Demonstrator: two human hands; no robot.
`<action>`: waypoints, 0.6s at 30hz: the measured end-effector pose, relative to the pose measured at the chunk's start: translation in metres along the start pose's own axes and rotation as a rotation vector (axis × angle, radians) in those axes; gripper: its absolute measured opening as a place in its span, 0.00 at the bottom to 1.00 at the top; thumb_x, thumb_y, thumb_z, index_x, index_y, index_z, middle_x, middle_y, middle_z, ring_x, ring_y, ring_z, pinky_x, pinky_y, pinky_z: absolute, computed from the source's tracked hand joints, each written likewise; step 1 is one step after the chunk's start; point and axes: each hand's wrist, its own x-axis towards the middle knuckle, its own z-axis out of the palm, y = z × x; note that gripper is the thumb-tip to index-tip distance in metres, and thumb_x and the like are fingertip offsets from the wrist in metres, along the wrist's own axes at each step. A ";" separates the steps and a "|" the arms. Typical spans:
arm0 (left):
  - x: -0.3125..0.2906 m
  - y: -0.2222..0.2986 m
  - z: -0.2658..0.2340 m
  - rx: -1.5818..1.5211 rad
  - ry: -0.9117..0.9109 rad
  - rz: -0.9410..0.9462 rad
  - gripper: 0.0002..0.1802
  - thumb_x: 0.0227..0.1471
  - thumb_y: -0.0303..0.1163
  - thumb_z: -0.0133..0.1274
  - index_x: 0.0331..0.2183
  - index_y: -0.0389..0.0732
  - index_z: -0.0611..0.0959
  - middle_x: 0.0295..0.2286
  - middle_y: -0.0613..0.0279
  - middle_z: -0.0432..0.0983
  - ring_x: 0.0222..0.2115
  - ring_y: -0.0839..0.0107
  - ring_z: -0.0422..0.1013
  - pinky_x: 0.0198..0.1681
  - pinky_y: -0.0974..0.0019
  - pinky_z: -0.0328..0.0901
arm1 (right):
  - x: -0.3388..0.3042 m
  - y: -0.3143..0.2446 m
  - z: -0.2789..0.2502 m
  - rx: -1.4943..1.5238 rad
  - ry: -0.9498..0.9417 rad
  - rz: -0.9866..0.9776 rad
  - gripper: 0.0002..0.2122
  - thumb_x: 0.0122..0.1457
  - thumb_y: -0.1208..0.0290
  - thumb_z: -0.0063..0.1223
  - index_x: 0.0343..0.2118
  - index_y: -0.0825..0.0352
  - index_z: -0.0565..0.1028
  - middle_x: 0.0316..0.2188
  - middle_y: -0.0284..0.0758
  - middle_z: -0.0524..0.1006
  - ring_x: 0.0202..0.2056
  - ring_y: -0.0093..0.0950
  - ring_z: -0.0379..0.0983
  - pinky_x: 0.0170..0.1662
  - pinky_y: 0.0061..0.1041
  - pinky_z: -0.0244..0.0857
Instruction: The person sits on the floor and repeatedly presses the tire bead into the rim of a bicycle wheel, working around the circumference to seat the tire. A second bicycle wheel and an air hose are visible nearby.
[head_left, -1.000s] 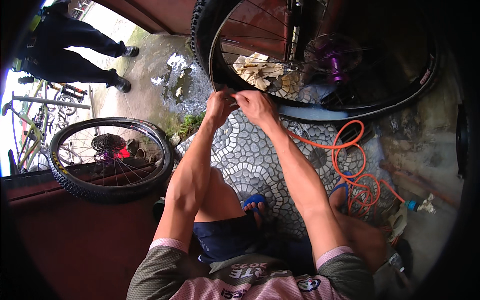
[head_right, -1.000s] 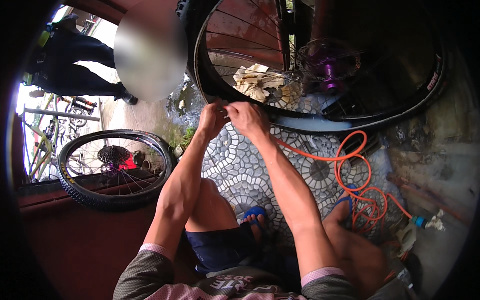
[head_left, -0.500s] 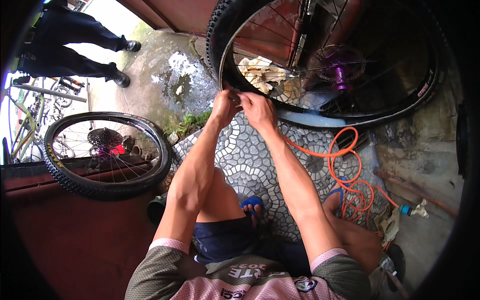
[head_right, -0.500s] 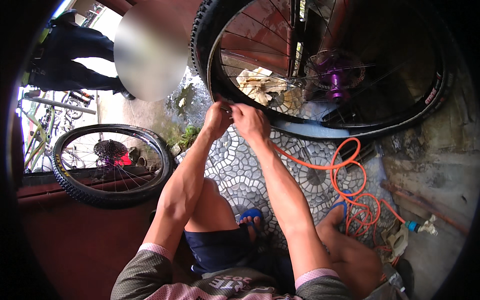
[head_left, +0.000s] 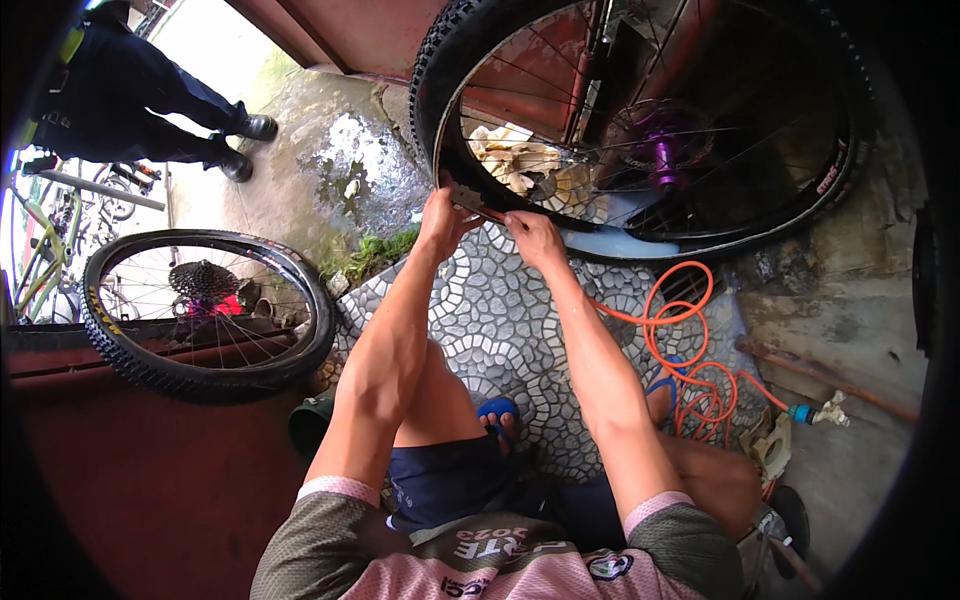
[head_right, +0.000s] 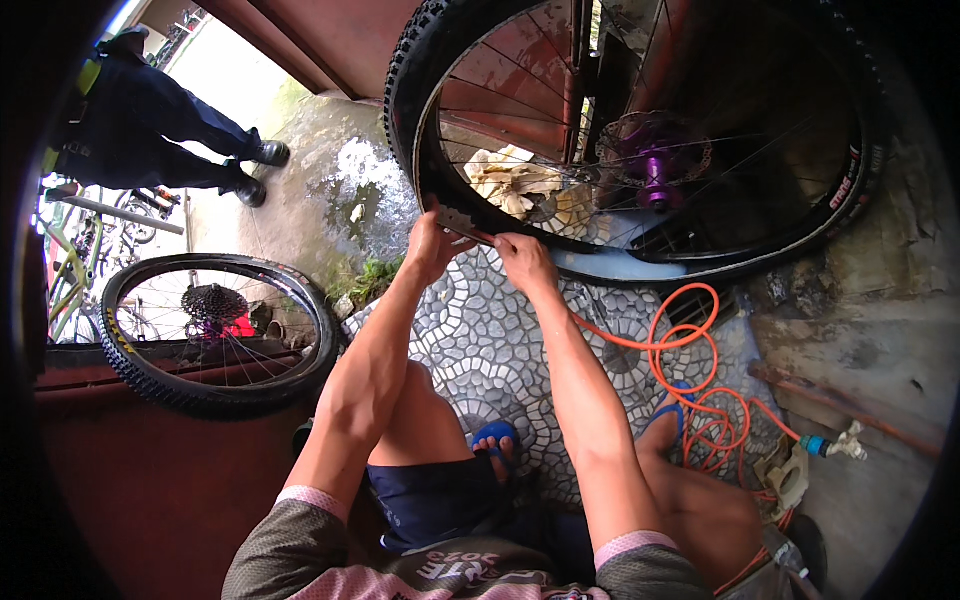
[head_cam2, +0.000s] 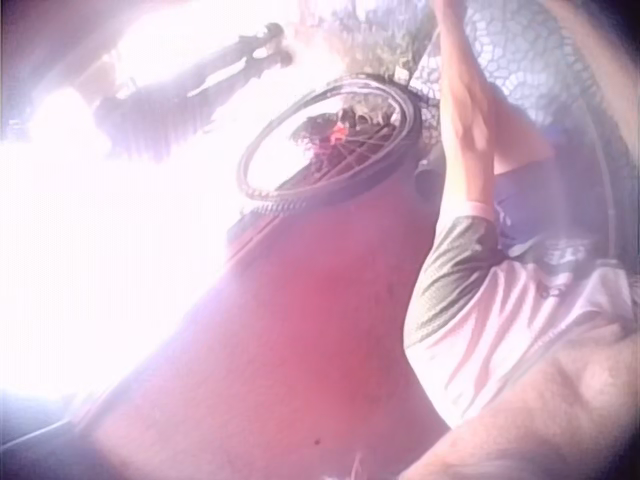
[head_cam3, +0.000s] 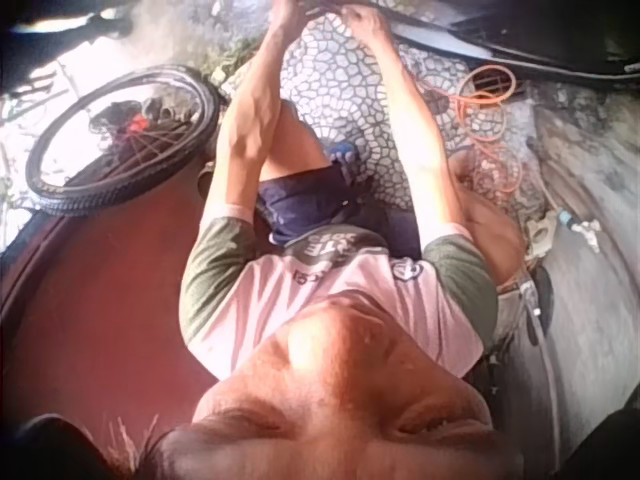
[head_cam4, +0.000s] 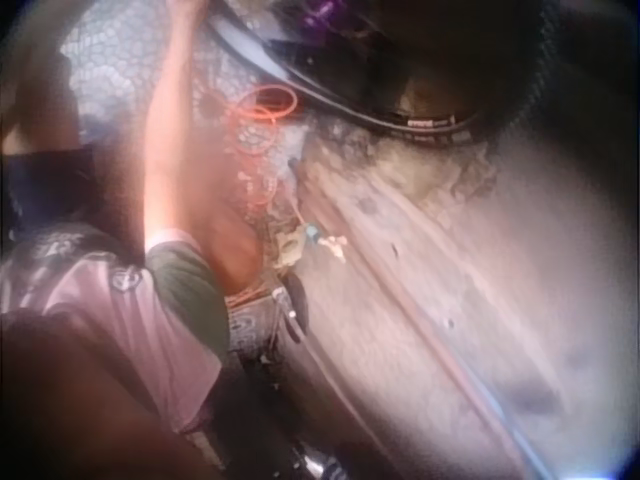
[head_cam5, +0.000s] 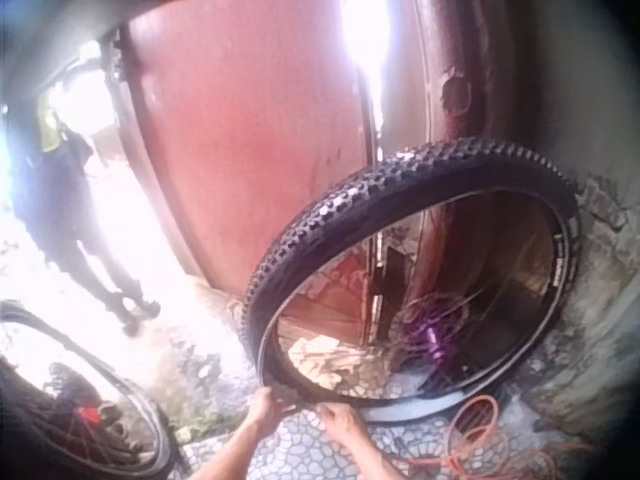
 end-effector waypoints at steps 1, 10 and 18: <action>0.001 -0.001 -0.007 -0.013 -0.008 0.001 0.26 0.70 0.52 0.38 0.44 0.36 0.75 0.39 0.50 0.78 0.43 0.53 0.77 0.53 0.38 0.70 | 0.006 -0.013 0.004 0.014 -0.012 0.003 0.16 0.67 0.55 0.51 0.43 0.62 0.83 0.33 0.47 0.82 0.38 0.50 0.79 0.40 0.41 0.71; 0.003 0.006 -0.003 0.037 -0.031 0.039 0.25 0.71 0.53 0.36 0.52 0.40 0.68 0.43 0.47 0.77 0.44 0.48 0.78 0.51 0.34 0.71 | -0.002 -0.008 0.012 0.017 0.042 0.045 0.14 0.66 0.58 0.49 0.39 0.61 0.83 0.34 0.49 0.81 0.40 0.55 0.76 0.41 0.46 0.70; -0.016 0.011 0.013 0.049 0.063 -0.004 0.36 0.69 0.62 0.35 0.48 0.32 0.71 0.41 0.46 0.76 0.42 0.49 0.77 0.49 0.32 0.72 | 0.004 -0.022 0.013 0.056 0.041 -0.043 0.15 0.66 0.57 0.50 0.37 0.65 0.82 0.28 0.49 0.79 0.35 0.53 0.76 0.36 0.44 0.68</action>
